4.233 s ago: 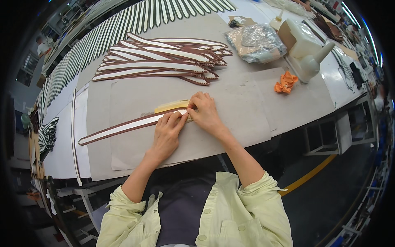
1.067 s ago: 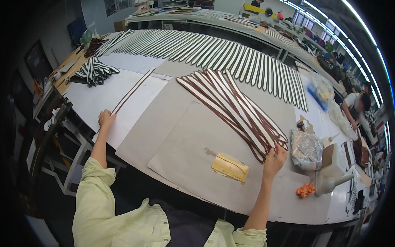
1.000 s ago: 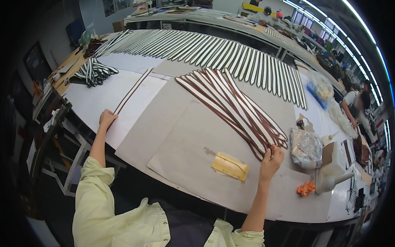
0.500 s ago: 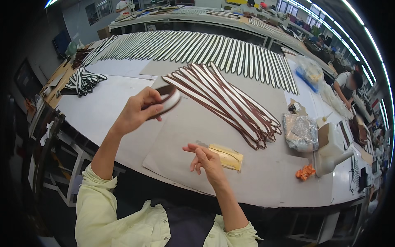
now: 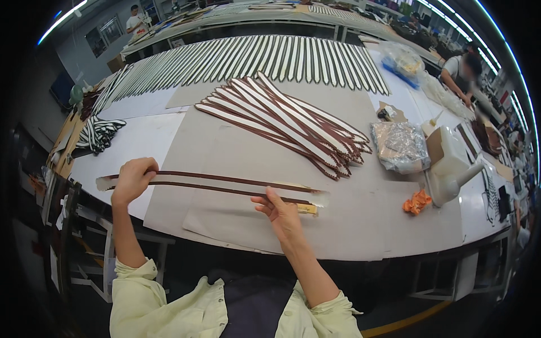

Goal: The person repeatedly picks up long, striped fabric strips and presses them against a small yellow rectangular tool on a workbench. They handle the strips one at a time, applying pressure along the length of the strip before placing the finished items into a growing pile.

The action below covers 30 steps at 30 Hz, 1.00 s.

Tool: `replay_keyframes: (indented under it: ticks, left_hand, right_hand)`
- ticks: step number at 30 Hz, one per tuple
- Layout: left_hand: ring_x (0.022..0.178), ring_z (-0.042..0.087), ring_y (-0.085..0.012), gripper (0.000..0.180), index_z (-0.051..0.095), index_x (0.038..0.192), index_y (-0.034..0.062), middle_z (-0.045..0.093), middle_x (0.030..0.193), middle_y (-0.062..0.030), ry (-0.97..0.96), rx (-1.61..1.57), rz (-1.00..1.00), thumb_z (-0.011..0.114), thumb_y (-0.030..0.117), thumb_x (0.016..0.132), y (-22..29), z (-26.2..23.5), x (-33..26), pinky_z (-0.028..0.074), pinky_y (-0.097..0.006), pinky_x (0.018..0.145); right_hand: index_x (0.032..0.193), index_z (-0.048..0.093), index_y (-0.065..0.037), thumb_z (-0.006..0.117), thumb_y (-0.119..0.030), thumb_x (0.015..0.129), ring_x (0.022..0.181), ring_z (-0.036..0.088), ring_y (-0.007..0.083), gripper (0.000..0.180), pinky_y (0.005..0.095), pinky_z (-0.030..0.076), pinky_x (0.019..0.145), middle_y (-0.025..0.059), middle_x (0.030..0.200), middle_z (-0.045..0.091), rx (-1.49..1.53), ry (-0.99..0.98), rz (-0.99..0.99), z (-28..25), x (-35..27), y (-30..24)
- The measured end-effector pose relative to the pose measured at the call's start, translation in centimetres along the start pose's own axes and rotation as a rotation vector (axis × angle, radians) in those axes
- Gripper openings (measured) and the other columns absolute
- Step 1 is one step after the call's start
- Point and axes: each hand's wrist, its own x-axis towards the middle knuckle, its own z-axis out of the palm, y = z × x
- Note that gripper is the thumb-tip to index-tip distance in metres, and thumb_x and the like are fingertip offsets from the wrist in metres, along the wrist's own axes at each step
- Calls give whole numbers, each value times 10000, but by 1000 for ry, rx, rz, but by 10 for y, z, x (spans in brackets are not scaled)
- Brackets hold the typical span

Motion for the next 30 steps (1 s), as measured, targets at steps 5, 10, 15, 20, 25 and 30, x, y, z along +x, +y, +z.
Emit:
replay_keyframes:
  ticks: [5,10,15,20,25,30]
  left_hand:
    - [1173,640,-327,345,684,1208,20,707,1208,-161,149,-509,430,747,192,915,101,96,55,488,-411,1009]
    - [981,698,-220,344,706,1197,-6,744,1076,-140,-179,-930,454,760,183,915,205,150,83,549,-342,892]
    - [862,679,-174,222,748,1064,-8,752,949,-101,-179,-1022,426,760,150,909,213,184,92,547,-315,823]
    - [895,715,-258,215,734,1082,-4,748,1005,-139,-136,-928,513,743,138,920,218,198,88,555,-346,835]
    - [921,715,-246,219,716,1093,-3,747,1016,-134,-119,-842,576,766,97,905,223,201,91,556,-333,846]
    - [896,715,-294,180,712,1064,0,735,998,-136,-115,-865,572,750,82,907,225,198,91,559,-362,813]
  right_hand:
    - [1232,615,7,708,-184,1003,1027,741,261,312,316,642,810,115,1155,702,-24,-43,126,8,28,39]
    - [1259,603,25,563,-154,1056,1061,710,230,274,368,630,870,132,1229,655,-114,37,-55,-3,31,47]
    - [1240,631,13,585,-53,999,1024,696,257,254,364,588,789,128,1147,674,-877,-58,-302,-34,-30,14]
    - [1200,659,49,671,28,851,898,659,328,350,418,558,739,156,1180,679,-1597,207,-989,-74,-52,-8]
    - [1203,658,74,695,-39,841,892,627,299,381,396,547,728,168,1244,665,-1823,257,-995,-80,-46,-10]
    - [1207,659,83,708,-110,846,938,610,289,413,385,516,732,188,1332,636,-1913,256,-958,-85,-43,-6]
